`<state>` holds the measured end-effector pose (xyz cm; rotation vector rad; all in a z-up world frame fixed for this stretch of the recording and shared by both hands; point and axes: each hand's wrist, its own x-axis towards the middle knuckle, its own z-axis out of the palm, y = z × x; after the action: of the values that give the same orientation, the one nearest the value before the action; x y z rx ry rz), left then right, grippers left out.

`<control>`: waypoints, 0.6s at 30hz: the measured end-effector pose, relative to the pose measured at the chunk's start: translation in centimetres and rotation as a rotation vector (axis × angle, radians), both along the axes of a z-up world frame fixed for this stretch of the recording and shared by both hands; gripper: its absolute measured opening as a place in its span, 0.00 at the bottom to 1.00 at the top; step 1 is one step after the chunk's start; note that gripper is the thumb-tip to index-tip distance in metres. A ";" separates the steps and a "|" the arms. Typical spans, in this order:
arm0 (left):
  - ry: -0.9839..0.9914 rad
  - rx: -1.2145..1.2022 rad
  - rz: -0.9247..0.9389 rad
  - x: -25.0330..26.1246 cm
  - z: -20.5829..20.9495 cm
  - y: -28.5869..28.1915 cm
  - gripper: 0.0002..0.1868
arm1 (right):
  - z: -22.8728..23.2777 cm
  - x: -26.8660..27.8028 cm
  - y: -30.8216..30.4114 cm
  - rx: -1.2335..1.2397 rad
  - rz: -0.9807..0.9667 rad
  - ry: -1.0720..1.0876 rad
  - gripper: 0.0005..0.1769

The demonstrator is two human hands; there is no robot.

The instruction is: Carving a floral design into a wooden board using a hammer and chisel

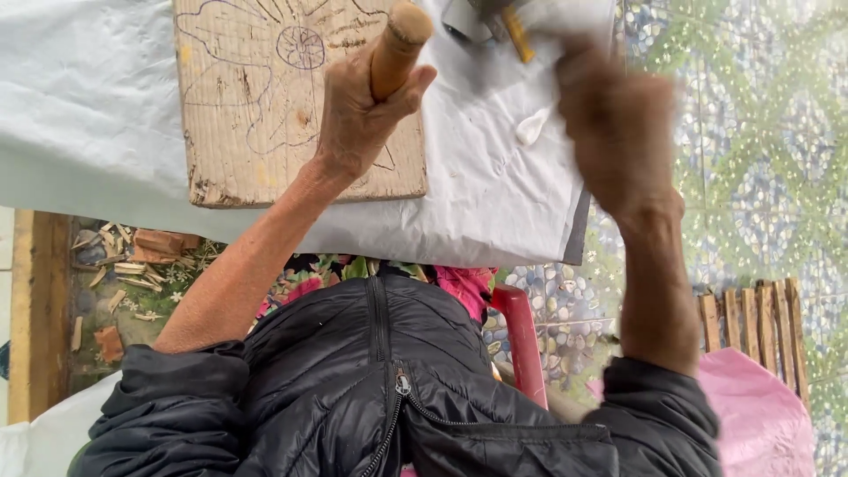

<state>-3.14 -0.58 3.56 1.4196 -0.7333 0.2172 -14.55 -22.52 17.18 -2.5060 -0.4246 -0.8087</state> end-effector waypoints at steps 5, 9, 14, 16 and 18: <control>-0.026 -0.001 0.029 0.2 -0.2 0.1 0.16 | 3.5 0.1 1.8 -0.233 0.014 0.356 0.12; -0.025 0.026 0.011 0.6 -0.2 -0.2 0.20 | 1.5 0.3 1.0 0.092 0.092 0.095 0.13; -0.062 -0.013 -0.005 0.2 -0.3 -0.4 0.19 | 3.7 -0.2 2.1 -0.270 0.083 0.354 0.11; -0.060 0.044 0.033 0.1 -0.8 -0.5 0.16 | 5.0 -0.8 2.5 -0.138 0.065 0.193 0.15; -0.088 0.048 0.035 0.5 -0.5 -0.4 0.17 | 2.8 -0.1 2.0 -0.001 0.095 0.099 0.15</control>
<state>-2.62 -0.99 3.07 1.4764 -0.7913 0.2925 -14.69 -20.53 19.98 -2.4932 -0.5060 -0.6444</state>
